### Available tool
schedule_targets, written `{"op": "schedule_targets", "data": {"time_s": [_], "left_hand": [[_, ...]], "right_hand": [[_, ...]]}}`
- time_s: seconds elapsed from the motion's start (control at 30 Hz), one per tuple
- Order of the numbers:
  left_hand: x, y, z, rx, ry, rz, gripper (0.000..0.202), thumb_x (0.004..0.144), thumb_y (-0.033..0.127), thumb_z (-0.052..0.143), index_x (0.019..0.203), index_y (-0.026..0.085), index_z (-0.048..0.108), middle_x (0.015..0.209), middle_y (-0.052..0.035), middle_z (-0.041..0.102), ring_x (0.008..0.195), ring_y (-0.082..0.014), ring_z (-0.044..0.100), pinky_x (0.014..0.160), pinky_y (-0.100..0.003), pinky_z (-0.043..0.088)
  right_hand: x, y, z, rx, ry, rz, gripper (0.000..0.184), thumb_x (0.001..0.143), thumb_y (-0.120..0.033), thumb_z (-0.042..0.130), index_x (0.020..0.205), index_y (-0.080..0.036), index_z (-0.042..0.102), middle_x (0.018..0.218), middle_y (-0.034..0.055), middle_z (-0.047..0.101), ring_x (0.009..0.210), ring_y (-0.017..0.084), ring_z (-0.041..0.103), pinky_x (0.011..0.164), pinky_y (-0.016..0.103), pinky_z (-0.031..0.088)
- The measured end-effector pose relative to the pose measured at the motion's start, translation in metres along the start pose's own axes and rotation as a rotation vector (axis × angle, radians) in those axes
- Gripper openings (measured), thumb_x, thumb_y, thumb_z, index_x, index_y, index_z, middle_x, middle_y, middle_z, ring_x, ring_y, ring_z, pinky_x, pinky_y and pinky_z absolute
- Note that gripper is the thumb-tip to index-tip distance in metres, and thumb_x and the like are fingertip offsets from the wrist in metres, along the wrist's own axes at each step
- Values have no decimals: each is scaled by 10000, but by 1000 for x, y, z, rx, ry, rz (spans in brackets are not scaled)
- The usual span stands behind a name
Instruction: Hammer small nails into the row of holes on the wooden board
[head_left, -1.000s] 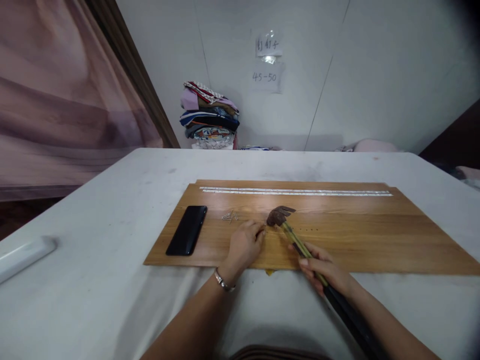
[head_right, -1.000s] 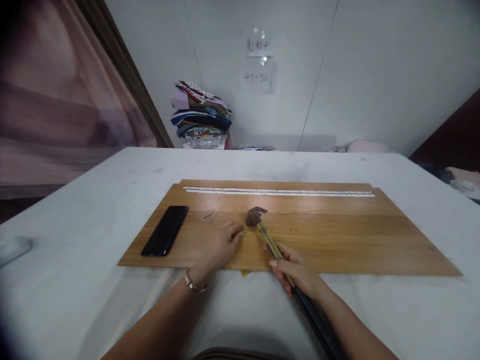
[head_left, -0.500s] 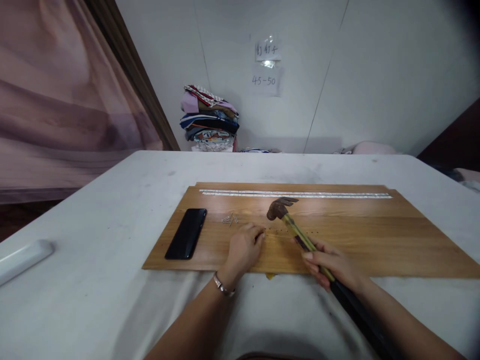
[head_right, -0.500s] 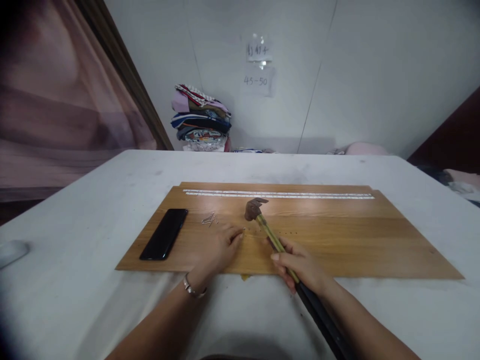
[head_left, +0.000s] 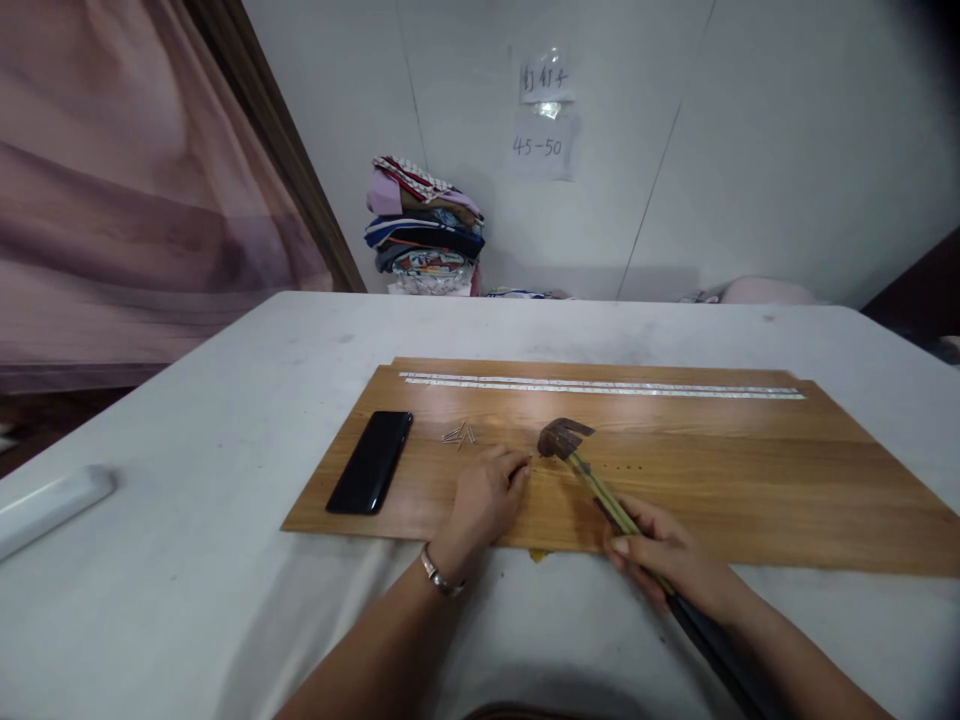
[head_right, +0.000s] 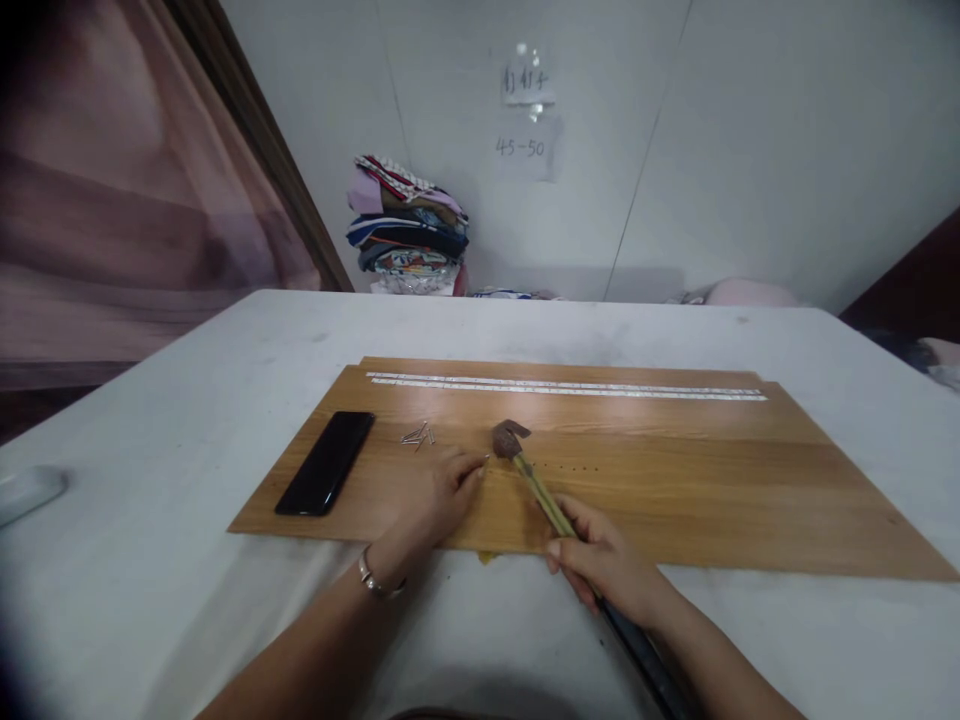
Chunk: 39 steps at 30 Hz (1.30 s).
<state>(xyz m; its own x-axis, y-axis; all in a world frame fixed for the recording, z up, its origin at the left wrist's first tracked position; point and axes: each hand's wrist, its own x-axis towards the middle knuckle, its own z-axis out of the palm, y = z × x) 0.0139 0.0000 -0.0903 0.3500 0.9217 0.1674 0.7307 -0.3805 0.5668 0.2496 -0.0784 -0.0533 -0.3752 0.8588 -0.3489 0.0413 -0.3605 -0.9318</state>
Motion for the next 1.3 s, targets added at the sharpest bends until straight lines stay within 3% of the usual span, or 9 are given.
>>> {"op": "schedule_targets", "data": {"time_s": [0.3,1.3], "left_hand": [[0,-1,3,-4,5,-7,263,895,269,446,1030,223,668,945,-38,644,917,-161,589,840,-284,456],[1,7,-5,20,-22,-15,265,904,276,433,1016,231,668,964,-37,644,921,-165,583,850,-288,449]], "right_hand": [[8,6,0,40,0,-11,443,781,-332,585,1170,-136,506,406,-108,420,283,51,292,313,162,230],[8,0,7,70,33,33,564,734,-391,607,1210,-113,486,408,-116,423,269,53,284,280,162,274]]}}
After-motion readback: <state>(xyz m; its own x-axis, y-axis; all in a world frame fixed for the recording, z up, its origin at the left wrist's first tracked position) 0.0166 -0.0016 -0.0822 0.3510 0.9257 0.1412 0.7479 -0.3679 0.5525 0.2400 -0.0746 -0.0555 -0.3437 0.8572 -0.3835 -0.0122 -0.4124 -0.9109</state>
